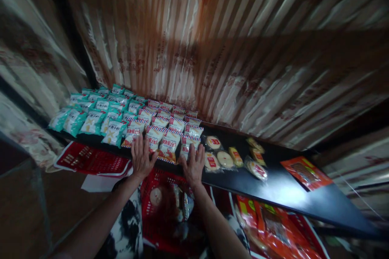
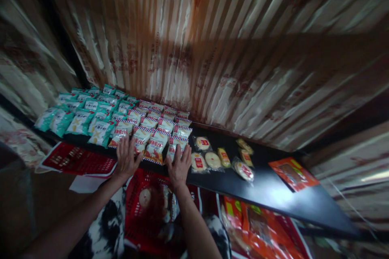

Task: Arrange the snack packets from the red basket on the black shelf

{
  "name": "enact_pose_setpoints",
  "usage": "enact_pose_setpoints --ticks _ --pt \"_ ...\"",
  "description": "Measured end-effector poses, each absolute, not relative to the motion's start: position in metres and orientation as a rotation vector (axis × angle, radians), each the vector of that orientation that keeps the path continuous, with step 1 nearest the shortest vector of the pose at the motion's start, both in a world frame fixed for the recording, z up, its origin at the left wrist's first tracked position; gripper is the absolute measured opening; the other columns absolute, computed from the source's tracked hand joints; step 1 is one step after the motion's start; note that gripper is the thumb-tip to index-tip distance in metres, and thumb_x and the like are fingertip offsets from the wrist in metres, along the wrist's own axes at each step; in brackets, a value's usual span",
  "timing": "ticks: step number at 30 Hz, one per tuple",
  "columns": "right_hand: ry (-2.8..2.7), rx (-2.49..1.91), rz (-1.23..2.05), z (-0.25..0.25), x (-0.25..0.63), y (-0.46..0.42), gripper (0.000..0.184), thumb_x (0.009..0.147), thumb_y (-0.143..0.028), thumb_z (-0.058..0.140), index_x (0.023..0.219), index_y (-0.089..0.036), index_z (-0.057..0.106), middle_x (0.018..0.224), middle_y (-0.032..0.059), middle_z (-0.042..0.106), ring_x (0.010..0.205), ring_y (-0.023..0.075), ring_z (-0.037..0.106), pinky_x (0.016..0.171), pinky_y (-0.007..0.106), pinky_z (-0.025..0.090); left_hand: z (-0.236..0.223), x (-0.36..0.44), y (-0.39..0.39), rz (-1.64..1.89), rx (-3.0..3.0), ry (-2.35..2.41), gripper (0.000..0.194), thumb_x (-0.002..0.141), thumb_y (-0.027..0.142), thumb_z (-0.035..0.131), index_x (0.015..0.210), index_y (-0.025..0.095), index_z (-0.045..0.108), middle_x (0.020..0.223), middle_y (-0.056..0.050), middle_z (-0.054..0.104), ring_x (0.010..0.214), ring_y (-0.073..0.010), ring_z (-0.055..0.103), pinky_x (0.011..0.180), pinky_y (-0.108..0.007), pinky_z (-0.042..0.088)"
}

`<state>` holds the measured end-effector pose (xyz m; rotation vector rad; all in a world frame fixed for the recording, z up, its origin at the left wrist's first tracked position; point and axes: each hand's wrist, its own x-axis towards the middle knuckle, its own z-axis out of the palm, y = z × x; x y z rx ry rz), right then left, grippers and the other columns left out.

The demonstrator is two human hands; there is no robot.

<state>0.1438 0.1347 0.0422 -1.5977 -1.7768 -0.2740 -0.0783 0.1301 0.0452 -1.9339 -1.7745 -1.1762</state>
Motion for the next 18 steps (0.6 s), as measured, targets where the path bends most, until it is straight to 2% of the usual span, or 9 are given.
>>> enact_pose_setpoints --ticks 5,9,13,18 --pt "-1.752 -1.567 -0.269 0.045 0.144 0.113 0.057 0.094 -0.037 0.043 0.146 -0.021 0.027 0.156 0.0168 0.01 0.143 0.0351 0.01 0.106 0.061 0.027 0.047 -0.047 0.103 -1.198 -2.067 -1.659 0.06 0.092 0.031 0.042 0.146 0.013 0.024 0.154 -0.017 0.023 0.144 -0.0302 0.014 0.115 -0.053 0.017" --pt "-1.745 -1.531 -0.198 0.045 0.143 0.083 0.056 0.095 -0.03 0.04 0.147 -0.021 0.023 0.155 0.0166 0.016 0.143 0.0316 0.014 0.107 0.057 0.029 0.045 -0.025 0.079 -1.193 -2.177 -1.629 0.053 0.089 0.021 0.041 0.141 0.013 0.035 0.147 -0.017 0.037 0.141 -0.0287 0.024 0.112 -0.05 0.027" --pt "-1.731 -1.482 -0.103 0.035 0.141 0.047 0.052 0.094 -0.023 0.038 0.145 -0.02 0.028 0.153 0.0155 0.023 0.142 0.0286 0.02 0.107 0.054 0.032 0.034 -0.008 0.052 -1.172 -2.311 -1.549 0.045 0.087 0.014 0.041 0.131 0.016 0.047 0.134 -0.012 0.052 0.132 -0.0246 0.039 0.108 -0.042 0.036" --pt "-1.672 -1.481 0.008 0.0 0.136 0.005 0.048 0.092 -0.02 0.037 0.14 -0.02 0.035 0.148 0.0153 0.033 0.138 0.027 0.027 0.105 0.052 0.035 0.005 0.007 0.022 -1.052 -2.501 -1.566 0.042 0.085 0.012 0.04 0.125 0.016 0.054 0.127 -0.011 0.057 0.124 -0.0228 0.047 0.105 -0.039 0.041"
